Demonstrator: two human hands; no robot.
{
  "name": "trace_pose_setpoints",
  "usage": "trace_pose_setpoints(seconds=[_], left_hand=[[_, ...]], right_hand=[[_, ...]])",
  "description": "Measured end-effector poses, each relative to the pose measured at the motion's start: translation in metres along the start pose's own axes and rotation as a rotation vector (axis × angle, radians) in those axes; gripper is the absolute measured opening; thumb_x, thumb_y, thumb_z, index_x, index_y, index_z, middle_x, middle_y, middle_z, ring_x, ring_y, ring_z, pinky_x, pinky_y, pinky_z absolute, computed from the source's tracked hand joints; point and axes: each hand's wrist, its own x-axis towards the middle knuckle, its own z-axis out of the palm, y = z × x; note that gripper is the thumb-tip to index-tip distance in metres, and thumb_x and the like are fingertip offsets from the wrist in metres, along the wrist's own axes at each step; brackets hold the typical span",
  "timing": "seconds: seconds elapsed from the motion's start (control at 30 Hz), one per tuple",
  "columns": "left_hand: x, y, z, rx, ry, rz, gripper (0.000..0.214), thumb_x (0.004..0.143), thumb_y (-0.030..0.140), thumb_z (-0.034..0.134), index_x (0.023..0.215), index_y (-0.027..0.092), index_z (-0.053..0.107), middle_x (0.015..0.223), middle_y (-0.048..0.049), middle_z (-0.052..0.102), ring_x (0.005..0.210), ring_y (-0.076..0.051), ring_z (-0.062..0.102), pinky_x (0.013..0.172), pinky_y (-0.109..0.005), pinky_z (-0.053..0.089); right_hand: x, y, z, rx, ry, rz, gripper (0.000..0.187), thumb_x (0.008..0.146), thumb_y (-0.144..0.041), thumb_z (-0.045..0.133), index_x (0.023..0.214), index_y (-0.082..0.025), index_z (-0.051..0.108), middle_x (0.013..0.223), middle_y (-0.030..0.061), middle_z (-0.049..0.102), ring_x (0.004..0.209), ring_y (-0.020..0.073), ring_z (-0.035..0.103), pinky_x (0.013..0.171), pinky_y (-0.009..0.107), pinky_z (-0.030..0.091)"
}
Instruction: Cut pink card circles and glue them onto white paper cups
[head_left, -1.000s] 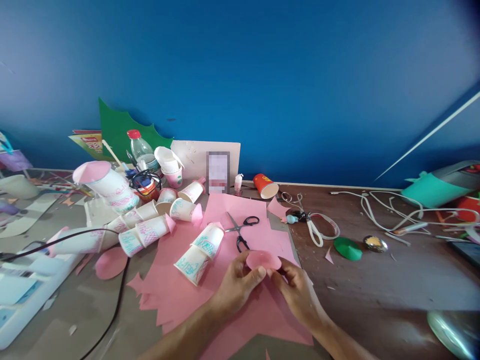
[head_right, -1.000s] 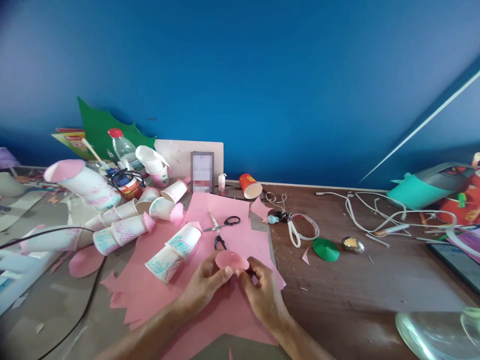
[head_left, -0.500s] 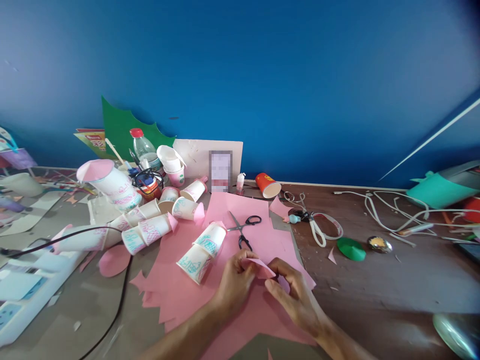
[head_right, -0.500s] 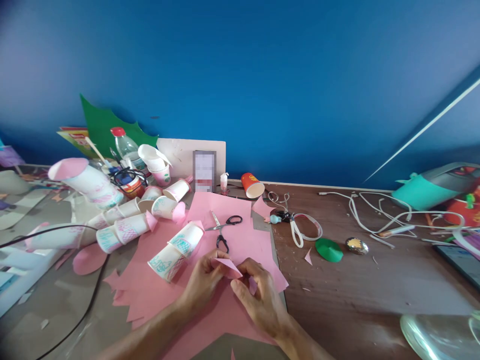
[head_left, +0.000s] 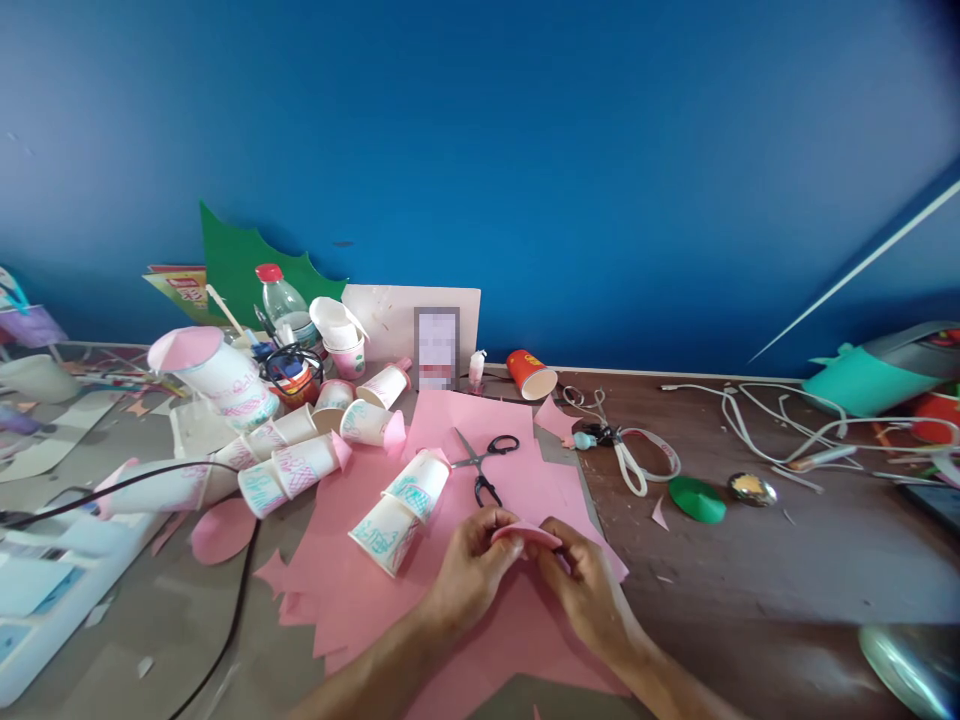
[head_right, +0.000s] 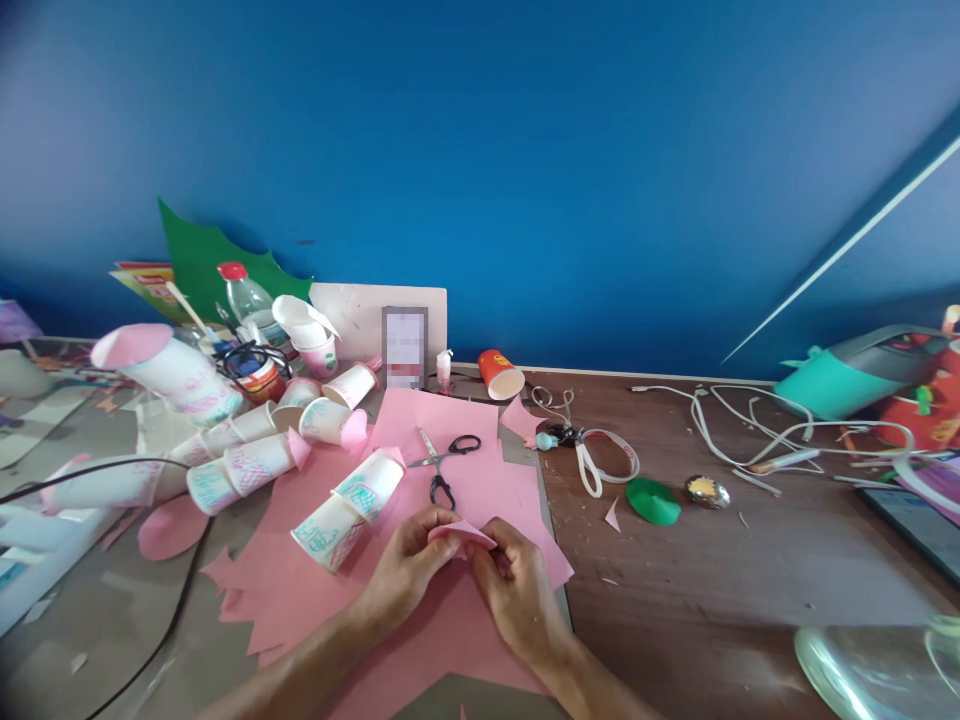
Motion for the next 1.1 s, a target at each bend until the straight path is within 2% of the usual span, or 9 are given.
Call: trace_pose_setpoints(seconds=[0.17,0.5,0.7,0.93,1.1], left_hand=[[0.002,-0.005,0.0,0.068,0.062,-0.009,0.015,0.08,0.019,0.047,0.072,0.015,0.06,0.07,-0.0006,0.06,0.071,-0.015,0.054,0.067,-0.024,0.04],[0.003,-0.013,-0.002,0.134,0.078,-0.032,0.014,0.079,0.02,0.046,0.071,0.015,0.056,0.066,0.0005,0.053,0.065,-0.014,0.048,0.061,-0.024,0.035],[0.004,-0.011,-0.001,0.157,0.102,-0.065,0.014,0.078,0.02,0.045,0.069,0.015,0.053,0.065,0.0018,0.05,0.064,-0.012,0.044,0.059,-0.023,0.032],[0.004,-0.009,-0.001,0.161,0.106,-0.072,0.013,0.078,0.02,0.045,0.067,0.016,0.05,0.062,0.0034,0.045,0.06,-0.011,0.04,0.056,-0.023,0.031],[0.004,-0.006,-0.001,0.085,0.087,-0.074,0.016,0.08,0.024,0.048,0.067,0.015,0.053,0.064,0.0016,0.05,0.063,-0.011,0.045,0.059,-0.023,0.034]], right_hand=[[-0.001,0.003,-0.001,-0.012,0.004,-0.005,0.019,0.079,-0.03,0.044,0.064,-0.019,0.047,0.059,-0.0033,0.041,0.057,0.0134,0.038,0.051,0.024,0.031],[0.001,0.01,0.0,-0.034,0.017,-0.047,0.022,0.081,-0.031,0.046,0.063,-0.019,0.048,0.06,-0.0032,0.043,0.058,0.013,0.04,0.053,0.023,0.034],[0.002,0.014,0.001,-0.047,0.036,-0.055,0.025,0.083,-0.034,0.048,0.064,-0.019,0.049,0.059,-0.0037,0.042,0.057,0.0125,0.04,0.052,0.022,0.034],[0.002,0.014,0.002,-0.045,0.052,-0.034,0.029,0.082,-0.036,0.049,0.06,-0.02,0.042,0.058,-0.0045,0.036,0.055,0.0119,0.035,0.051,0.022,0.031],[-0.001,0.004,-0.003,0.051,-0.031,-0.027,0.028,0.085,-0.039,0.049,0.065,-0.019,0.048,0.06,-0.0035,0.042,0.057,0.012,0.038,0.05,0.023,0.031]])
